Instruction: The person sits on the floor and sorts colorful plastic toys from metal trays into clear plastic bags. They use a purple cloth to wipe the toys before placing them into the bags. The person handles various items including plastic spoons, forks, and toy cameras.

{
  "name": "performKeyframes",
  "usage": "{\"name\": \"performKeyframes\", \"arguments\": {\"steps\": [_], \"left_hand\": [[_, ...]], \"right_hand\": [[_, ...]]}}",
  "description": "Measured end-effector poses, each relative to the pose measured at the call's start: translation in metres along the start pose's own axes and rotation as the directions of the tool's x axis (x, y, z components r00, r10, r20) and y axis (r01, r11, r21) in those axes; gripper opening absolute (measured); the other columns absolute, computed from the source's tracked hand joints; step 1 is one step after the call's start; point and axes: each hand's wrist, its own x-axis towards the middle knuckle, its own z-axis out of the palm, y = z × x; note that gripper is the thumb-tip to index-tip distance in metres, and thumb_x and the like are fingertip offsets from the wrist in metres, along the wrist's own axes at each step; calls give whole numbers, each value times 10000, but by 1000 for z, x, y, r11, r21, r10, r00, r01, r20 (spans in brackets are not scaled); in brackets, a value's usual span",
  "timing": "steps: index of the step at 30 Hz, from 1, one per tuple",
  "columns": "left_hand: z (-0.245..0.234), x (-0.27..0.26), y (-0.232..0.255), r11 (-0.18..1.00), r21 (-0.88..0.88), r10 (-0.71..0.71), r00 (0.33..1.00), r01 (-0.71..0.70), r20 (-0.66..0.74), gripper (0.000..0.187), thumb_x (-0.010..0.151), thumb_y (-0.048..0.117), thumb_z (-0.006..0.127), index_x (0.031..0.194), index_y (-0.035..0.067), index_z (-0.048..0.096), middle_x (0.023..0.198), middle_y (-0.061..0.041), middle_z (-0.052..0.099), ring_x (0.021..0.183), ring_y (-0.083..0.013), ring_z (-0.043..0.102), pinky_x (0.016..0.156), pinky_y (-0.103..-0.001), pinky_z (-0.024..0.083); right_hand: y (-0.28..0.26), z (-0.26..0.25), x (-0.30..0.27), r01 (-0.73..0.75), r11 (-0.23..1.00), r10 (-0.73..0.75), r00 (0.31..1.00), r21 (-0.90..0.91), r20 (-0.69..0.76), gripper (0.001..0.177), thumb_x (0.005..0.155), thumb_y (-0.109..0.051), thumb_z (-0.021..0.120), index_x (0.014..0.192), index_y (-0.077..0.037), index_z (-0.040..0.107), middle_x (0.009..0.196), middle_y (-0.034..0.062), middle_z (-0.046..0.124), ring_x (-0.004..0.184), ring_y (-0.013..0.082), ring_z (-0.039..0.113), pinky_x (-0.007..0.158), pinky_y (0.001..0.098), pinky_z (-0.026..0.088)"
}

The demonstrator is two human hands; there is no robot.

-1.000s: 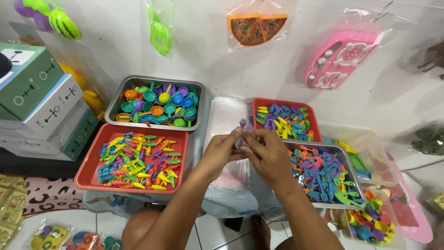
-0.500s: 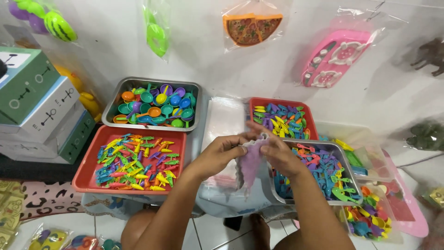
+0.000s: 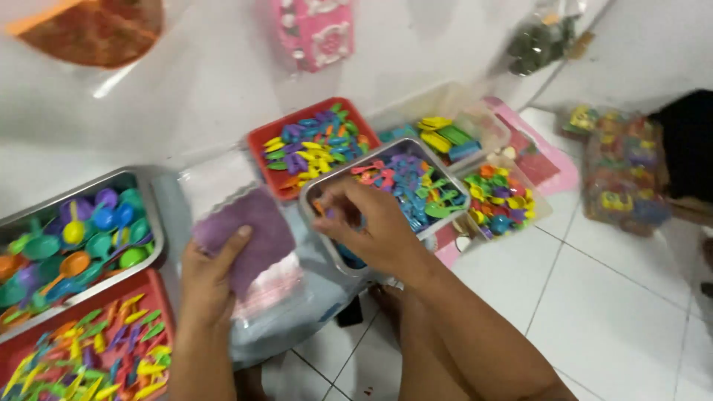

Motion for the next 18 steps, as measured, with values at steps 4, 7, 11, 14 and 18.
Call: {"name": "performKeyframes", "arguments": {"steps": [4,7,11,14,18], "left_hand": [[-7,4,5,997,60,-40,998,44,-57,397,903,71,666,1266,-52,560,1081,-172,655,835,-227,659,731,-266,569],[-11,4,-2,997,76,-10,999,12,-33,315,949,85,655,1234,-26,579,1074,-116,666,825,-164,655,710,-214,556],[-15,8,-13,990,136,33,999,-31,-19,264,983,102,657,1230,34,596,1088,-41,676,843,-95,659,733,-162,555],[-24,13,-19,956,292,39,998,-21,-58,244,1060,152,641,1259,43,553,1126,-24,641,865,-85,630,751,-164,542],[-76,41,-56,864,486,162,987,-131,-22,286,1196,148,626,1363,-66,537,1174,-177,637,895,-254,671,734,-270,568]], "right_hand": [[57,-55,-132,-54,977,-11,953,-205,-304,103,850,-93,702,938,-50,734,993,66,725,881,199,674,819,295,537],[95,-81,-204,-483,850,527,775,210,-349,400,1016,-219,481,1172,37,747,1231,118,758,1162,226,677,1062,331,460],[122,-94,-250,-626,738,669,632,251,-391,362,985,-150,541,1272,-22,721,1248,82,765,1108,187,691,963,310,527],[123,-101,-246,-565,792,610,710,231,-353,247,1001,-133,517,1142,-19,684,998,90,746,836,136,626,734,286,511],[129,-111,-248,-431,888,459,838,156,-296,172,1001,-103,475,1117,-68,596,1011,46,625,830,138,550,759,299,462]]}}
